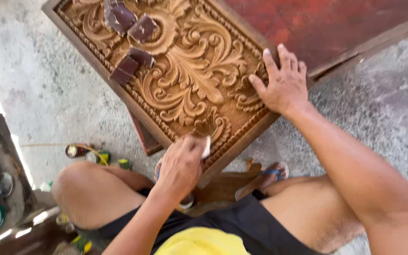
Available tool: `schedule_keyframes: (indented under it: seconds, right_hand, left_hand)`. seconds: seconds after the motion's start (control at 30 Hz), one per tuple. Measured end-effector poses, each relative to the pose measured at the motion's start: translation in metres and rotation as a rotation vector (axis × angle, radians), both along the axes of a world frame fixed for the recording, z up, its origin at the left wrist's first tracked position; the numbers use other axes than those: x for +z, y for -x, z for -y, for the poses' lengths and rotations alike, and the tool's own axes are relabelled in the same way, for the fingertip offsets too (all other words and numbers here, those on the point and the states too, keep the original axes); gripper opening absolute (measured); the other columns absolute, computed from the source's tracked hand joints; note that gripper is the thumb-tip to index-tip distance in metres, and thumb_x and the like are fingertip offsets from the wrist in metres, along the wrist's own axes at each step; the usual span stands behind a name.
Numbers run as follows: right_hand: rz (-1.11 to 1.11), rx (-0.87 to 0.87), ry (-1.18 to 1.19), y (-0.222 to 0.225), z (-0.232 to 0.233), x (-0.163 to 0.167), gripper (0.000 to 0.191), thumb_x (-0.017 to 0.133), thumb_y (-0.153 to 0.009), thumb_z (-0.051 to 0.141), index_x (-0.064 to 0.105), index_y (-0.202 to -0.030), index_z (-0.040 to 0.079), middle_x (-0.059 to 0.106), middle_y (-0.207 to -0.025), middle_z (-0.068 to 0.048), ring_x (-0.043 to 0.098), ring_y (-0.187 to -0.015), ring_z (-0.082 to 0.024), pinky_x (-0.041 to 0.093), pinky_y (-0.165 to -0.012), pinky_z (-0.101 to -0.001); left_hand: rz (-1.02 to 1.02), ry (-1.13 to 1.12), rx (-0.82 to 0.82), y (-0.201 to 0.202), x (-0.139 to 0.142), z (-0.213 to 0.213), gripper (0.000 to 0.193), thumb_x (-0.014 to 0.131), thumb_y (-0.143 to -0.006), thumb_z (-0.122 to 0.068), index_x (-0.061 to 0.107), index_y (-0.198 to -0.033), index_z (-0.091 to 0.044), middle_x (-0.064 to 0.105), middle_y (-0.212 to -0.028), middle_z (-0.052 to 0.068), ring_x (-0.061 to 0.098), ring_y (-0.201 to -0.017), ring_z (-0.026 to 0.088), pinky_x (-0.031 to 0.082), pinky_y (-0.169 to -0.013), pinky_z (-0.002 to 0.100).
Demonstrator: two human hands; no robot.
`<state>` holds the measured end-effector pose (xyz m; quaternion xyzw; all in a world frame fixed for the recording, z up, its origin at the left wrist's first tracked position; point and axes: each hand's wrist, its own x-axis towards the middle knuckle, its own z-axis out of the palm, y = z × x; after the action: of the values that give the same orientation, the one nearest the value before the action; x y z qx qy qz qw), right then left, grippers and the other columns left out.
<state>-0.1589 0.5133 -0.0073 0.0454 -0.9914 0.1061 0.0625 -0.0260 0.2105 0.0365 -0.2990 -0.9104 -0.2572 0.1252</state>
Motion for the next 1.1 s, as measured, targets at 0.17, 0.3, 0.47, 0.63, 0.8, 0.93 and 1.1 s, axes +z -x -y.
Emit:
schedule_keyframes:
  seconds: [0.17,0.3,0.47,0.63,0.8,0.93,1.1]
  right_hand:
    - [-0.058,0.050,0.008,0.000,-0.002,-0.001,0.075,0.059,-0.102,0.055,0.046,-0.158,0.006,0.033,-0.160,-0.026,0.034,-0.144,-0.043,0.027,-0.114,-0.0574]
    - [-0.049,0.056,0.014,0.000,-0.003,-0.006,0.075,0.058,-0.103,0.054,0.046,-0.158,0.004,0.034,-0.160,-0.028,0.034,-0.144,-0.043,0.026,-0.116,-0.0578]
    - [-0.032,0.028,-0.026,0.000,-0.004,-0.009,0.074,0.058,-0.102,0.054,0.046,-0.156,0.004,0.033,-0.158,-0.029,0.034,-0.143,-0.044,0.025,-0.115,-0.0585]
    - [-0.044,0.035,-0.011,0.001,-0.006,-0.008,0.075,0.057,-0.103,0.054,0.045,-0.158,0.005,0.032,-0.161,-0.028,0.033,-0.146,-0.044,0.025,-0.116,-0.0576]
    - [-0.032,0.054,-0.036,0.003,-0.005,-0.008,0.074,0.056,-0.105,0.055,0.044,-0.157,0.003,0.031,-0.160,-0.030,0.032,-0.145,-0.043,0.025,-0.114,-0.0580]
    - [-0.032,0.034,-0.032,0.002,-0.003,-0.008,0.074,0.055,-0.103,0.054,0.044,-0.157,0.005,0.032,-0.160,-0.029,0.032,-0.146,-0.043,0.024,-0.117,-0.0571]
    - [0.016,0.027,-0.016,0.000,-0.002,-0.008,0.075,0.054,-0.101,0.054,0.043,-0.158,0.006,0.031,-0.161,-0.027,0.032,-0.147,-0.042,0.024,-0.117,-0.0570]
  left_hand:
    - [0.349,0.000,-0.040,0.004,-0.010,-0.008,0.036,0.064,-0.089,-0.005,0.065,-0.125,-0.006,0.065,-0.094,0.017,0.068,-0.072,0.039,0.055,-0.060,0.048]
    - [0.338,-0.022,0.021,0.006,-0.020,-0.026,0.033,0.063,-0.093,-0.006,0.061,-0.126,0.000,0.066,-0.093,0.017,0.070,-0.072,0.037,0.058,-0.063,0.046]
    - [0.263,-0.002,0.094,-0.004,-0.030,-0.031,0.034,0.060,-0.090,-0.005,0.063,-0.124,-0.003,0.068,-0.093,0.015,0.071,-0.075,0.034,0.058,-0.061,0.045]
    - [0.183,0.033,0.053,-0.006,-0.036,-0.031,0.037,0.058,-0.090,-0.001,0.060,-0.126,0.005,0.068,-0.102,0.017,0.073,-0.082,0.031,0.060,-0.064,0.040]
    - [0.120,0.130,0.057,0.000,-0.031,-0.039,0.038,0.058,-0.090,-0.002,0.058,-0.126,0.011,0.068,-0.104,0.019,0.074,-0.082,0.027,0.060,-0.063,0.037]
    - [0.118,0.213,0.022,0.008,-0.026,-0.037,0.038,0.057,-0.091,-0.004,0.059,-0.127,0.009,0.068,-0.102,0.017,0.073,-0.081,0.028,0.059,-0.060,0.036]
    - [0.079,0.252,-0.011,0.011,-0.030,-0.030,0.048,0.059,-0.082,-0.008,0.057,-0.127,0.009,0.067,-0.112,0.016,0.072,-0.085,0.028,0.058,-0.058,0.034]
